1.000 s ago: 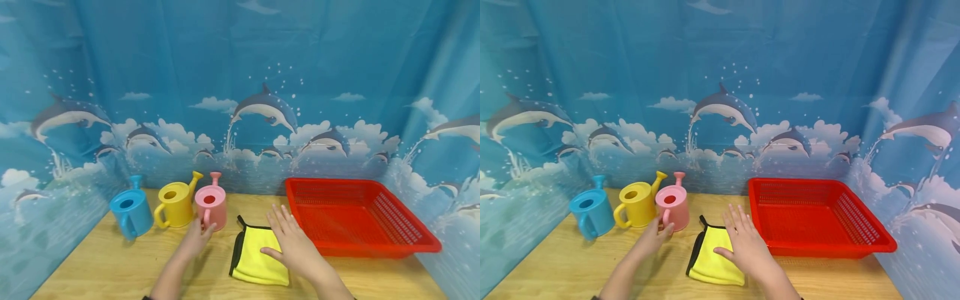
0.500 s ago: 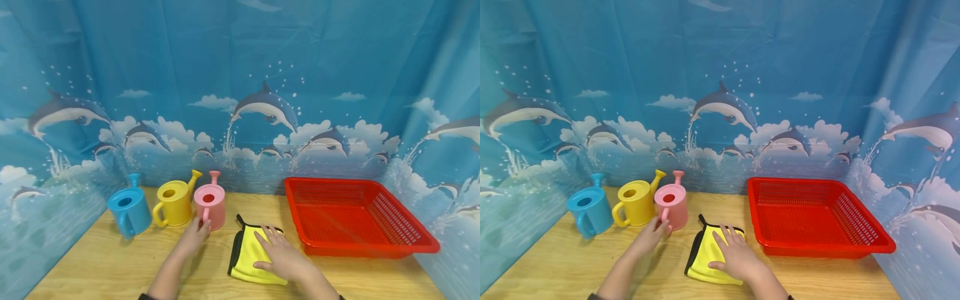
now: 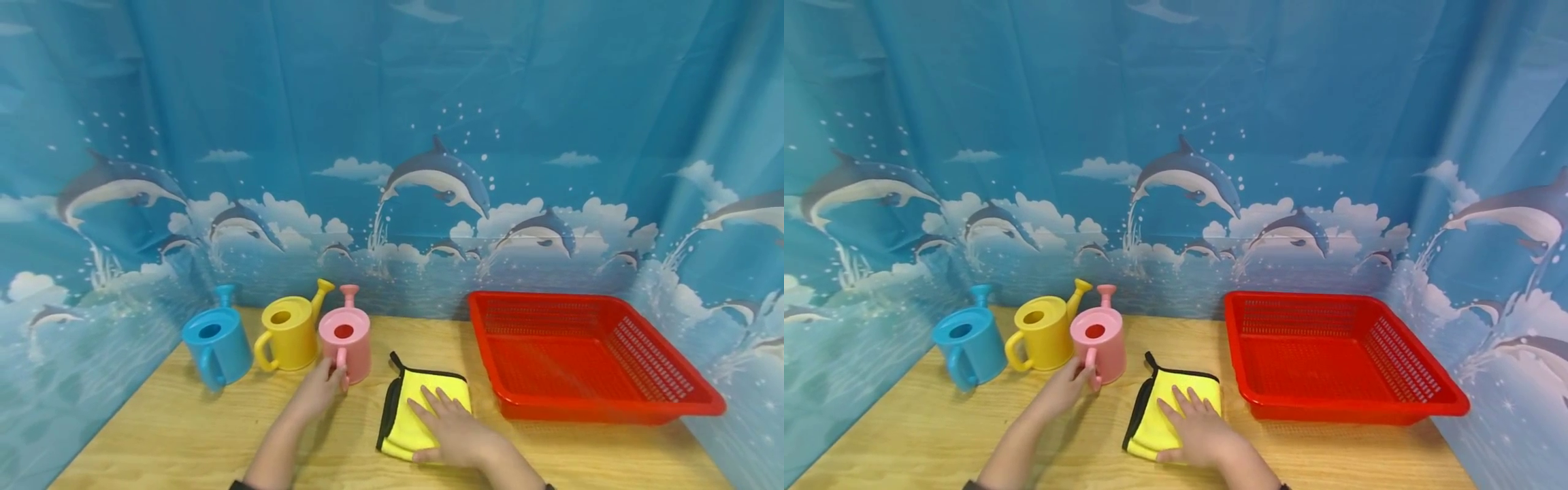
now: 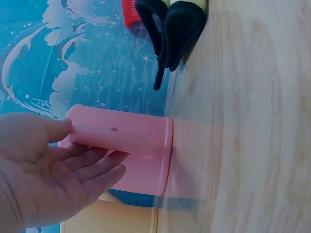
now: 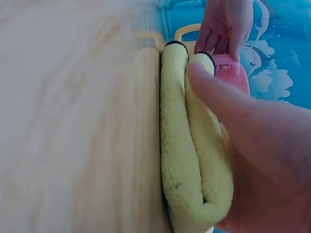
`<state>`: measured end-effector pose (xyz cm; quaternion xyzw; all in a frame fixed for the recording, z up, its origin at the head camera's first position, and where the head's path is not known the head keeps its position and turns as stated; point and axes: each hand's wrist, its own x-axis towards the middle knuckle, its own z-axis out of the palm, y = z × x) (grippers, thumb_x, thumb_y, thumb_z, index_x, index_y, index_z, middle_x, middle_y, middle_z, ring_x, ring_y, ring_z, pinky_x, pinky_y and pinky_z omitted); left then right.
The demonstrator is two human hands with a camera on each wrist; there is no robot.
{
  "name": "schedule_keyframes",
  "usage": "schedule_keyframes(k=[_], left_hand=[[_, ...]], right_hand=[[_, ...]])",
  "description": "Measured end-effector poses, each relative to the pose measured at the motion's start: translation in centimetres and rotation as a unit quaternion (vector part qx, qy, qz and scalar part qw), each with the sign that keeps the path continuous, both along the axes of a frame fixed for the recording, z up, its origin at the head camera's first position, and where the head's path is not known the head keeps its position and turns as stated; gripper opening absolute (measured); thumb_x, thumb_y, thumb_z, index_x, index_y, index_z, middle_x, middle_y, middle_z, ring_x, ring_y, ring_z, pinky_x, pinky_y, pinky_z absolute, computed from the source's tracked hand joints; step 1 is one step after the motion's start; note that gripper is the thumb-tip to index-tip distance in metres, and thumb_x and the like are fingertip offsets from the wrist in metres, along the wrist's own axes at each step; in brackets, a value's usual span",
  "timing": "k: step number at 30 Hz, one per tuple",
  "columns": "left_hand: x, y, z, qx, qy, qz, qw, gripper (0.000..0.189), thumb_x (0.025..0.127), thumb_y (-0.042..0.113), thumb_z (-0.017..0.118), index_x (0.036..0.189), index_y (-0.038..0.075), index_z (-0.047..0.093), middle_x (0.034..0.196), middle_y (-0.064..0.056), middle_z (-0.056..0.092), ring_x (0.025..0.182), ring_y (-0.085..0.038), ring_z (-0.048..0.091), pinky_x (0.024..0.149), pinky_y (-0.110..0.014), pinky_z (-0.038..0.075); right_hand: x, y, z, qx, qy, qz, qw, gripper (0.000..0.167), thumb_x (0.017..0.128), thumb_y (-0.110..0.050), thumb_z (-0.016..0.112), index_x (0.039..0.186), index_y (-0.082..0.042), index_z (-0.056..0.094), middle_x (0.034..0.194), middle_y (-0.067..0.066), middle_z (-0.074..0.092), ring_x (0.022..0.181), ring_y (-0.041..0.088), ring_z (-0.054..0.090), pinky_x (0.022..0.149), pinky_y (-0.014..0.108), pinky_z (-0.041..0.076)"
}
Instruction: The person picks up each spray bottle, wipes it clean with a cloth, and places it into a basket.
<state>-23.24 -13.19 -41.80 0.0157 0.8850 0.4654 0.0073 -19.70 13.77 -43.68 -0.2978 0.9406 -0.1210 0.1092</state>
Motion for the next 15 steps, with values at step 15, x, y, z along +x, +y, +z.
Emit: schedule_keyframes(k=[15], left_hand=[[0.3,-0.6,1.1,0.007,-0.020,0.007,0.9998,0.029,0.105,0.024,0.038,0.116,0.000,0.050,0.097,-0.012,0.060,0.089,-0.023,0.056,0.080,-0.038,0.047]], right_hand=[[-0.9,-0.8,0.9,0.103,-0.047,0.010,0.9935,0.086,0.081,-0.064,0.060,0.152,-0.034,0.023,0.161,0.008,0.016,0.146,0.043,0.015,0.110,0.065,0.024]])
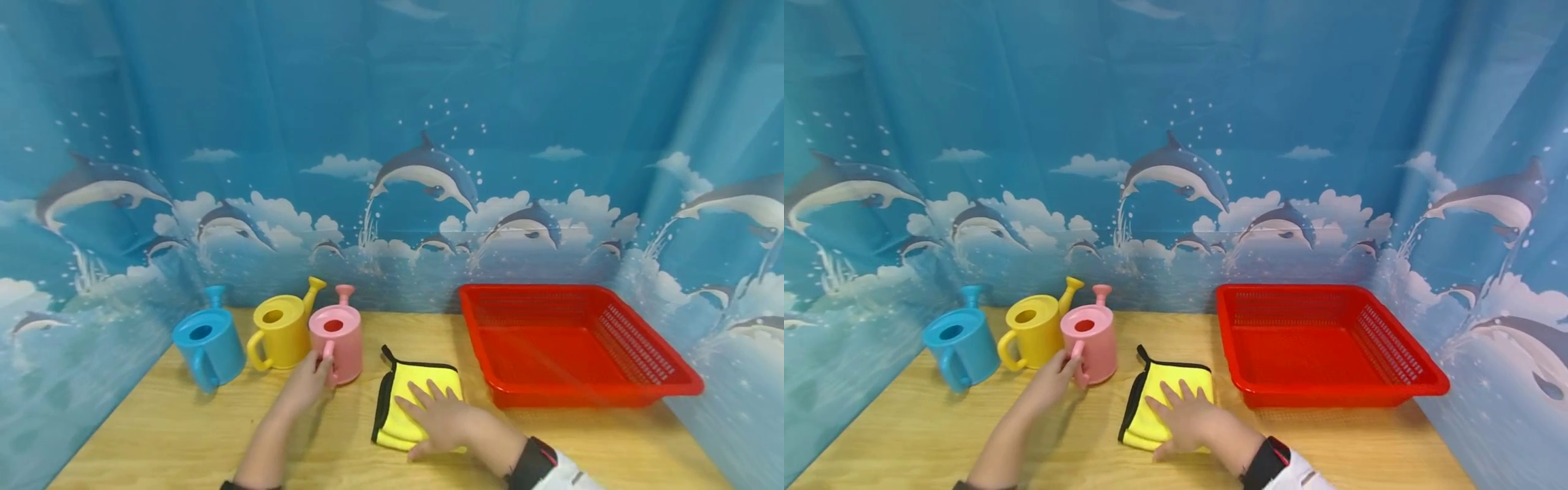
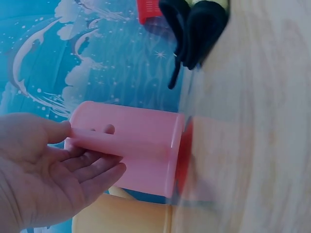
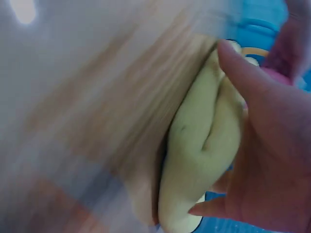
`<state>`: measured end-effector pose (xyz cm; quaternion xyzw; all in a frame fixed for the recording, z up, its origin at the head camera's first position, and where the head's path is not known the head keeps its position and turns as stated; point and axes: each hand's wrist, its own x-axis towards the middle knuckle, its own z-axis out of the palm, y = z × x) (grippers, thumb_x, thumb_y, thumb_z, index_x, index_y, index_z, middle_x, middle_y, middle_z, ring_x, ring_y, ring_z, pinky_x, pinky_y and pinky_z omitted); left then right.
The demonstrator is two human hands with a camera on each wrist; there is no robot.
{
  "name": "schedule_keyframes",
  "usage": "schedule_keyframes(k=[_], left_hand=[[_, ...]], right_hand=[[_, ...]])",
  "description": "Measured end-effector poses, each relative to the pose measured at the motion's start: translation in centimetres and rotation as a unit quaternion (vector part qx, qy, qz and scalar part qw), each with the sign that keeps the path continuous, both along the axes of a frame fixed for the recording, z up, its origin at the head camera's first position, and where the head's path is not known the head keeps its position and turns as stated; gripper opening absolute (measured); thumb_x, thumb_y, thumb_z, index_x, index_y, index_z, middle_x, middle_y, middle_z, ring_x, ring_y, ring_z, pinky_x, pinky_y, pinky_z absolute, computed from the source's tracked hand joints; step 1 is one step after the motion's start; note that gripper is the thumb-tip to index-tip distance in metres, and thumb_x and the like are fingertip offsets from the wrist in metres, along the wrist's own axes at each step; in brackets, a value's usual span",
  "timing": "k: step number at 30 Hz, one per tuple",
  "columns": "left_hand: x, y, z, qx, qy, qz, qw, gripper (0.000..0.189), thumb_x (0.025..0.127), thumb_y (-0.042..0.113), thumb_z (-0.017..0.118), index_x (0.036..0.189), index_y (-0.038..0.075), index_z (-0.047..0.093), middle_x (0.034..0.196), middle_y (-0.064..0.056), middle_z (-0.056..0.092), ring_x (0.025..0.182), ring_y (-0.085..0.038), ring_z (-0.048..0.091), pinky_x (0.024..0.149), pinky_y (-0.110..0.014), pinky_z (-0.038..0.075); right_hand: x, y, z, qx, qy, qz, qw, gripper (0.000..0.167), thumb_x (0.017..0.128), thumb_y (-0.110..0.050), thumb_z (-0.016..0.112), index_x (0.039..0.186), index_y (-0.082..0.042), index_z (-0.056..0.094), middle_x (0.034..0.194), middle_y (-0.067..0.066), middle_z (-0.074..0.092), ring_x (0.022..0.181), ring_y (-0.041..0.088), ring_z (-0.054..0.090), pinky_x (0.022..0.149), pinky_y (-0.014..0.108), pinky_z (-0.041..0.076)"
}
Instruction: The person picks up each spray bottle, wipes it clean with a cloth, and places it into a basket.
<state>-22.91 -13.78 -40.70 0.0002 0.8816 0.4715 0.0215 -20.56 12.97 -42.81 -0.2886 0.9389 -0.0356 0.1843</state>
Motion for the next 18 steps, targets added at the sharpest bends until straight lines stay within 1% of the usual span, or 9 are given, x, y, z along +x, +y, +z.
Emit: schedule_keyframes(k=[2,5,7,10,12,15,17,18], left_hand=[[0.0,-0.2,0.4,-0.003,0.004,0.002,1.0000,0.032,0.105,0.024,0.037,0.120,-0.002,0.048,0.102,-0.013,0.060,0.093,-0.024,0.056,0.083,-0.042,0.048],[-0.2,-0.2,0.8,-0.014,0.010,0.003,0.9998,0.035,0.106,0.024,0.035,0.122,-0.004,0.048,0.107,-0.015,0.061,0.097,-0.026,0.056,0.088,-0.046,0.047],[-0.3,-0.1,1.0,-0.015,0.005,0.007,0.9999,0.037,0.106,0.026,0.032,0.123,-0.004,0.046,0.108,-0.016,0.060,0.098,-0.028,0.055,0.089,-0.047,0.046],[-0.3,0.0,1.3,-0.007,-0.010,0.014,0.9998,0.045,0.107,0.033,0.028,0.126,-0.004,0.043,0.113,-0.018,0.058,0.103,-0.030,0.054,0.092,-0.050,0.045],[-0.3,0.0,1.4,-0.005,-0.011,0.020,0.9997,0.050,0.107,0.038,0.027,0.128,-0.005,0.042,0.115,-0.019,0.057,0.106,-0.032,0.054,0.095,-0.052,0.044],[-0.2,0.0,1.3,-0.003,-0.010,0.027,0.9996,0.051,0.106,0.039,0.028,0.127,-0.006,0.042,0.115,-0.020,0.057,0.106,-0.033,0.054,0.097,-0.053,0.043],[-0.1,0.0,1.3,-0.003,0.001,0.029,0.9996,0.051,0.106,0.039,0.029,0.123,-0.007,0.044,0.111,-0.020,0.058,0.103,-0.033,0.055,0.095,-0.052,0.044],[-0.1,-0.1,1.2,-0.002,-0.001,0.030,0.9995,0.052,0.106,0.040,0.028,0.123,-0.007,0.044,0.111,-0.020,0.057,0.102,-0.032,0.054,0.094,-0.051,0.045]], right_hand=[[-0.3,-0.2,0.0,0.012,0.002,0.000,0.9999,0.086,0.081,-0.065,0.060,0.152,-0.035,0.022,0.162,0.007,0.015,0.146,0.043,0.015,0.109,0.065,0.025],[-0.3,-0.3,-0.2,0.017,0.011,0.001,0.9998,0.087,0.081,-0.066,0.060,0.153,-0.034,0.022,0.162,0.007,0.015,0.146,0.043,0.015,0.109,0.066,0.025],[-0.3,-0.3,-0.2,0.015,0.017,0.002,0.9997,0.087,0.081,-0.065,0.059,0.153,-0.033,0.022,0.161,0.008,0.016,0.145,0.045,0.016,0.108,0.067,0.025],[-0.3,-0.5,-0.2,0.015,0.031,0.005,0.9994,0.083,0.084,-0.064,0.058,0.152,-0.032,0.024,0.161,0.009,0.018,0.145,0.045,0.018,0.107,0.067,0.027],[-0.2,-0.5,-0.2,0.015,0.038,0.006,0.9992,0.079,0.086,-0.062,0.057,0.152,-0.032,0.026,0.160,0.009,0.020,0.144,0.045,0.020,0.107,0.067,0.028],[0.0,-0.7,-0.2,0.019,0.050,0.009,0.9985,0.074,0.089,-0.059,0.056,0.151,-0.030,0.029,0.159,0.009,0.024,0.143,0.044,0.025,0.106,0.065,0.031],[0.3,-0.7,-0.1,0.021,0.059,0.010,0.9980,0.070,0.091,-0.056,0.055,0.151,-0.029,0.031,0.158,0.009,0.027,0.142,0.042,0.029,0.105,0.064,0.034],[0.3,-0.7,-0.1,0.021,0.064,0.010,0.9977,0.067,0.092,-0.054,0.054,0.150,-0.028,0.032,0.157,0.008,0.029,0.141,0.041,0.031,0.105,0.063,0.034]])
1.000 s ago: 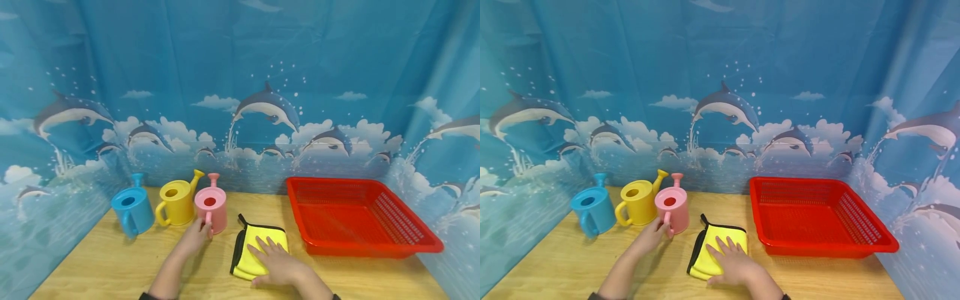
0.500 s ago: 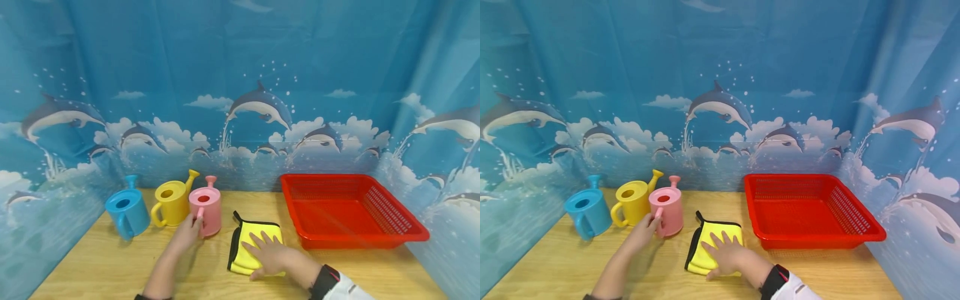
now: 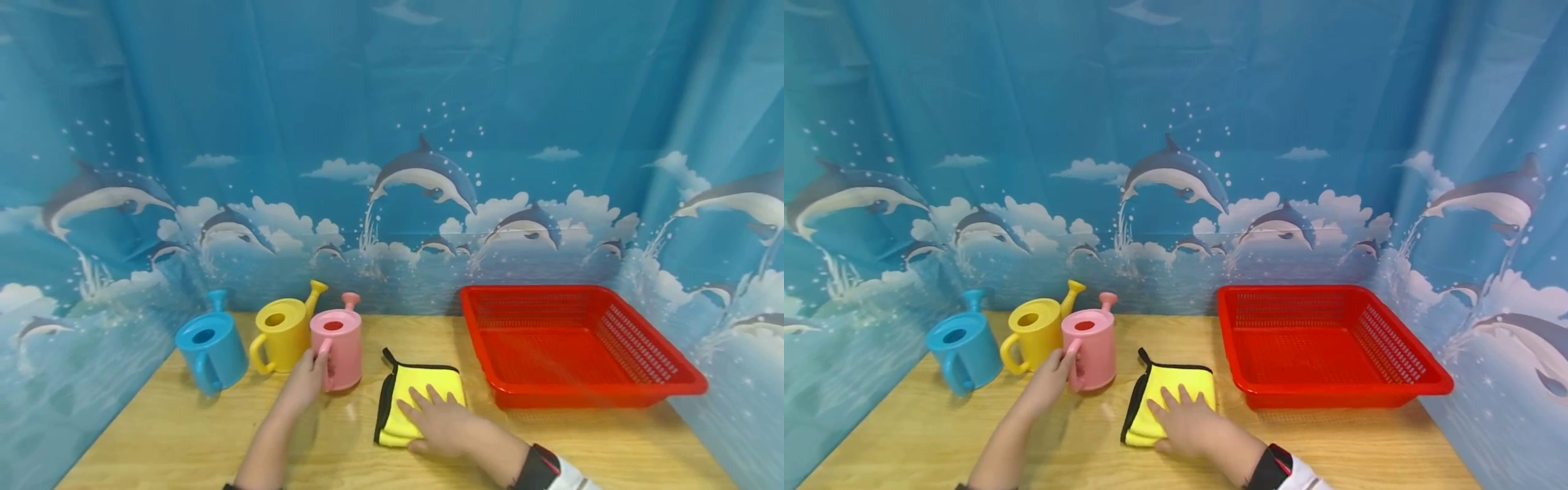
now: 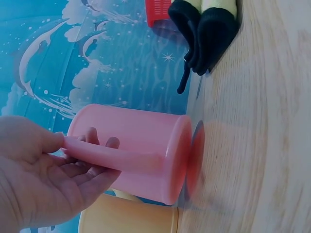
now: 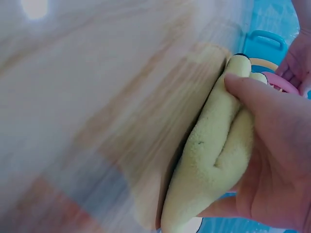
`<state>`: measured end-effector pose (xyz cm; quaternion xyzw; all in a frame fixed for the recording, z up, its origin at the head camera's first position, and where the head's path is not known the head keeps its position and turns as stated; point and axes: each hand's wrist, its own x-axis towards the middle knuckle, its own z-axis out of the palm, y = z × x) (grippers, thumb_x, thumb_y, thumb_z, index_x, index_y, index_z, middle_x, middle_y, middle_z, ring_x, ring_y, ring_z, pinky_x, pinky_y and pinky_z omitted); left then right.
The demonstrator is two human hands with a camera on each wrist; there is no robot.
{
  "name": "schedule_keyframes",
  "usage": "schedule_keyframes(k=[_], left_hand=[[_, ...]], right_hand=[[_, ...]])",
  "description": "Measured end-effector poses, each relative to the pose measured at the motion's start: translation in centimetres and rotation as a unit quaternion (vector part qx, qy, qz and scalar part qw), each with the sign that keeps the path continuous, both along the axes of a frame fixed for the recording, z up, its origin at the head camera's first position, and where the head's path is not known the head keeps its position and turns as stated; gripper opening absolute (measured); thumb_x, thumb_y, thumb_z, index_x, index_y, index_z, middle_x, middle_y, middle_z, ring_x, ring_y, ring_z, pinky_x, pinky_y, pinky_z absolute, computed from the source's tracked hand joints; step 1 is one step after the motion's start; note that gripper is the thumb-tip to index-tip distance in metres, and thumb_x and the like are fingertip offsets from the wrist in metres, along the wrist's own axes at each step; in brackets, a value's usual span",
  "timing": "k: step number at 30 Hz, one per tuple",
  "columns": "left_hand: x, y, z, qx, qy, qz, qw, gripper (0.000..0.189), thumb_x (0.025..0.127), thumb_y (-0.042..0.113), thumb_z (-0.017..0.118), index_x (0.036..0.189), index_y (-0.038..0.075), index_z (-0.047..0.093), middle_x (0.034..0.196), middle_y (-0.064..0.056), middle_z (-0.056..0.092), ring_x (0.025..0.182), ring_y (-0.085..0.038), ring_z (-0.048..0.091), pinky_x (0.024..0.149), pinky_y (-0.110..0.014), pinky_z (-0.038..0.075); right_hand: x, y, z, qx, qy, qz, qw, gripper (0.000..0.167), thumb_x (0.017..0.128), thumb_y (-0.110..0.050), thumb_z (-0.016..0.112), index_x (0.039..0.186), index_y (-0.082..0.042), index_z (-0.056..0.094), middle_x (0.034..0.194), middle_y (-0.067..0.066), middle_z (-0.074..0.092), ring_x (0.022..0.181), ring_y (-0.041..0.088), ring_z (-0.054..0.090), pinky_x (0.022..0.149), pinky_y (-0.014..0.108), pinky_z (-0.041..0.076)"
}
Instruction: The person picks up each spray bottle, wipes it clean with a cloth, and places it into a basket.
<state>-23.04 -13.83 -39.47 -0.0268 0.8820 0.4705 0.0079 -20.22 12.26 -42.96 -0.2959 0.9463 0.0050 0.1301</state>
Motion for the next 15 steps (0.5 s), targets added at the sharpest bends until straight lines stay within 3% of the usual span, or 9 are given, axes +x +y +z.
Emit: schedule_keyframes(k=[4,8,12,15], left_hand=[[0.0,0.0,-0.2,0.011,0.009,0.002,0.9999,0.051,0.106,0.039,0.029,0.121,-0.006,0.045,0.108,-0.019,0.057,0.100,-0.031,0.055,0.091,-0.049,0.045],[0.0,0.0,-0.2,0.022,0.030,0.004,0.9993,0.045,0.107,0.032,0.030,0.121,-0.008,0.046,0.107,-0.020,0.059,0.099,-0.031,0.057,0.092,-0.049,0.046],[0.1,0.1,-0.1,0.051,0.050,0.014,0.9973,0.042,0.107,0.028,0.033,0.117,-0.009,0.047,0.101,-0.020,0.060,0.094,-0.028,0.059,0.087,-0.046,0.049],[0.1,0.2,-0.2,0.089,0.059,0.027,0.9939,0.044,0.106,0.031,0.034,0.115,-0.010,0.047,0.097,-0.018,0.059,0.087,-0.024,0.059,0.080,-0.039,0.052]], right_hand=[[0.0,0.3,-0.1,-0.020,0.020,0.003,0.9996,0.056,0.097,-0.046,0.052,0.148,-0.029,0.036,0.154,0.002,0.037,0.140,0.034,0.037,0.105,0.060,0.037],[-0.6,0.9,-0.2,-0.105,0.034,0.007,0.9938,0.049,0.098,-0.034,0.053,0.145,-0.023,0.044,0.144,0.001,0.051,0.131,0.026,0.049,0.104,0.049,0.043],[-1.2,1.6,-0.1,-0.191,0.036,-0.003,0.9810,0.043,0.099,-0.027,0.054,0.140,-0.015,0.050,0.131,0.008,0.061,0.117,0.025,0.061,0.096,0.044,0.049],[-1.5,2.1,-0.1,-0.257,0.044,-0.026,0.9650,0.039,0.098,-0.022,0.054,0.135,-0.007,0.053,0.119,0.013,0.067,0.102,0.025,0.067,0.089,0.044,0.052]])
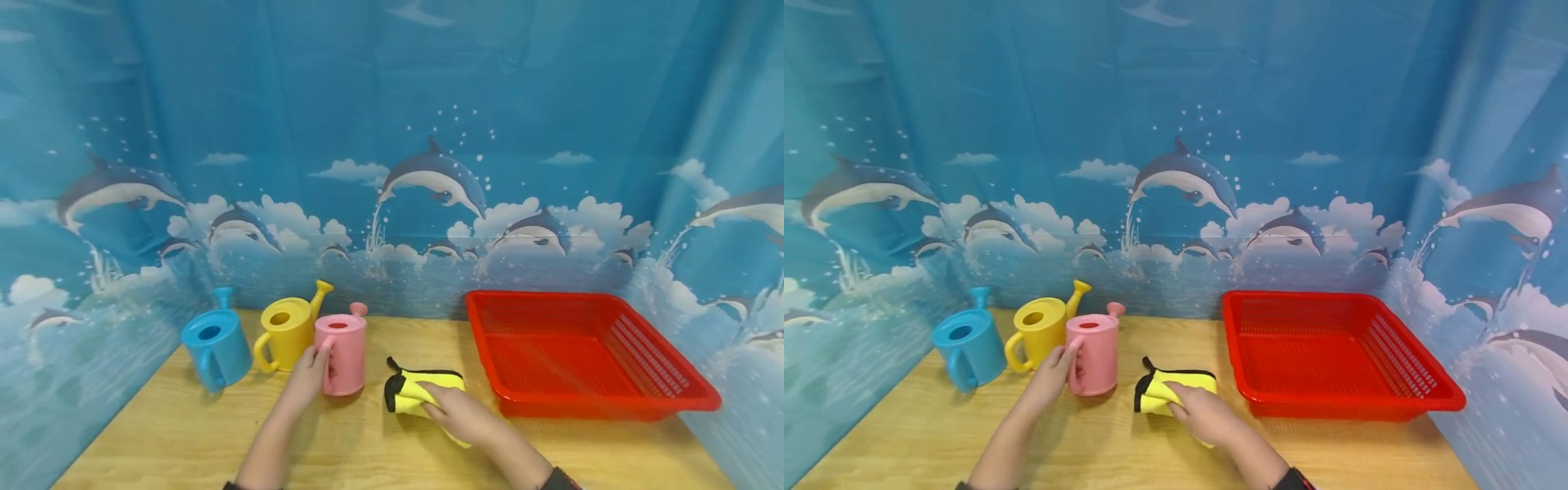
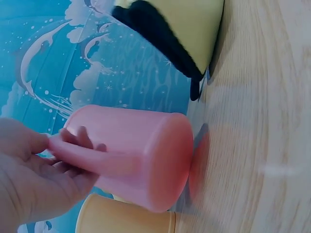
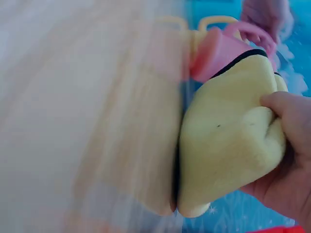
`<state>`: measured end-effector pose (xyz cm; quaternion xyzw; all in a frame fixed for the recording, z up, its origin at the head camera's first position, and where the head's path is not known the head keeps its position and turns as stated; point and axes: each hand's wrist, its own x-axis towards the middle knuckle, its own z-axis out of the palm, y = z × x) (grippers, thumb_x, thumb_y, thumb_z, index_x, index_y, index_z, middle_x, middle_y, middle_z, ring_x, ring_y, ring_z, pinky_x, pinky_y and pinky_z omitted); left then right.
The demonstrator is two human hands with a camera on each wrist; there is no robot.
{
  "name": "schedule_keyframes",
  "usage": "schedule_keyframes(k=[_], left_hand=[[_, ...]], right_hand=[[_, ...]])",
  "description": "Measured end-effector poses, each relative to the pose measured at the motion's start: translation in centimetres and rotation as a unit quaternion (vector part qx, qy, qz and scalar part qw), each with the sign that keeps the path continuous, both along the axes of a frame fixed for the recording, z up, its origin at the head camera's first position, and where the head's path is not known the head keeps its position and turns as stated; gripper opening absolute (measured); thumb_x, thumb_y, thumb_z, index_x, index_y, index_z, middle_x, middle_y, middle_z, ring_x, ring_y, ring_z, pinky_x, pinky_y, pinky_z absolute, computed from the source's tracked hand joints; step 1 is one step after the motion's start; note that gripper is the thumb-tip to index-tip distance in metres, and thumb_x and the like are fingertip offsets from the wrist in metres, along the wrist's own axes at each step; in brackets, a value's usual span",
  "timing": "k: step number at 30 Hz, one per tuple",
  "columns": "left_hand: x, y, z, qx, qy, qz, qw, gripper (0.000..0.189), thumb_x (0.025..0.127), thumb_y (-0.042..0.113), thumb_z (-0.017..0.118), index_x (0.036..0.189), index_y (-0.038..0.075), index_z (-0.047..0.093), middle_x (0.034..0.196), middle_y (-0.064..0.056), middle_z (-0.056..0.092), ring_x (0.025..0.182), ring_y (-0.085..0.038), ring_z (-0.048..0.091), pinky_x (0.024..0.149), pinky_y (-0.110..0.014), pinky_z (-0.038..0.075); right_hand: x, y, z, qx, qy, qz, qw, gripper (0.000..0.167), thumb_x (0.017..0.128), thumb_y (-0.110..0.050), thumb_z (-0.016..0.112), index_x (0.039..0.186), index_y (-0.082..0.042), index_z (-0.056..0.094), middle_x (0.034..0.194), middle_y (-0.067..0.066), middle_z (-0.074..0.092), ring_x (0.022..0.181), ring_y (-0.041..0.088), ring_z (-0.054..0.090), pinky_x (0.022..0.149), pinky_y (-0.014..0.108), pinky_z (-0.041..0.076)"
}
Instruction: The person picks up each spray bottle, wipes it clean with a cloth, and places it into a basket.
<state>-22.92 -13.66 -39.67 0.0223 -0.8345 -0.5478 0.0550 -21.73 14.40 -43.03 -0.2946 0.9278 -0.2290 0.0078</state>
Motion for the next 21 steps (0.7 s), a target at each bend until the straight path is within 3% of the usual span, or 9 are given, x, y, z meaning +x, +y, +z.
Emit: schedule_keyframes(k=[3,6,9,13,16,21], left_hand=[[0.0,0.2,0.0,0.049,0.010,0.009,0.9987,0.043,0.107,0.030,0.033,0.112,-0.010,0.047,0.092,-0.015,0.056,0.080,-0.019,0.056,0.072,-0.031,0.051],[0.0,0.2,0.1,0.091,0.010,0.020,0.9956,0.038,0.107,0.025,0.031,0.110,-0.010,0.047,0.085,-0.009,0.051,0.074,-0.014,0.050,0.066,-0.025,0.047],[0.1,0.6,0.3,0.110,0.008,0.024,0.9936,0.037,0.107,0.021,0.030,0.109,-0.010,0.048,0.080,-0.004,0.046,0.070,-0.012,0.046,0.063,-0.022,0.044],[0.3,1.1,0.5,0.135,0.002,0.021,0.9907,0.036,0.107,0.021,0.027,0.103,-0.006,0.050,0.073,0.000,0.042,0.062,-0.010,0.040,0.056,-0.020,0.037],[0.6,1.6,0.8,0.185,0.004,0.006,0.9828,0.034,0.108,0.022,0.024,0.094,0.000,0.045,0.068,0.002,0.036,0.055,-0.008,0.034,0.052,-0.020,0.033],[1.7,3.1,1.6,0.272,0.004,-0.029,0.9619,0.029,0.108,0.026,0.022,0.091,0.008,0.039,0.064,0.004,0.030,0.051,-0.005,0.027,0.049,-0.018,0.028]], right_hand=[[-0.1,0.5,0.3,-0.077,-0.005,-0.042,0.9961,0.036,0.099,-0.021,0.054,0.130,-0.004,0.055,0.114,0.014,0.068,0.095,0.021,0.066,0.085,0.042,0.053],[0.1,0.7,1.2,-0.143,-0.035,-0.088,0.9852,0.030,0.099,-0.023,0.053,0.123,-0.005,0.058,0.098,0.009,0.068,0.081,0.015,0.061,0.073,0.033,0.052],[0.7,0.8,2.1,-0.204,-0.068,-0.142,0.9663,0.024,0.099,-0.023,0.053,0.116,-0.006,0.060,0.085,0.004,0.064,0.074,0.012,0.058,0.068,0.027,0.049],[1.3,1.1,3.3,-0.267,-0.072,-0.210,0.9378,0.019,0.099,-0.020,0.053,0.108,-0.005,0.061,0.077,0.002,0.061,0.068,0.009,0.057,0.063,0.024,0.048],[1.6,1.1,4.1,-0.295,-0.055,-0.244,0.9219,0.018,0.099,-0.019,0.053,0.103,-0.003,0.060,0.072,0.003,0.060,0.064,0.010,0.056,0.060,0.024,0.048],[2.5,0.7,5.1,-0.344,-0.016,-0.269,0.8994,0.022,0.099,-0.021,0.054,0.106,-0.001,0.061,0.075,0.007,0.062,0.063,0.007,0.056,0.058,0.023,0.050]])
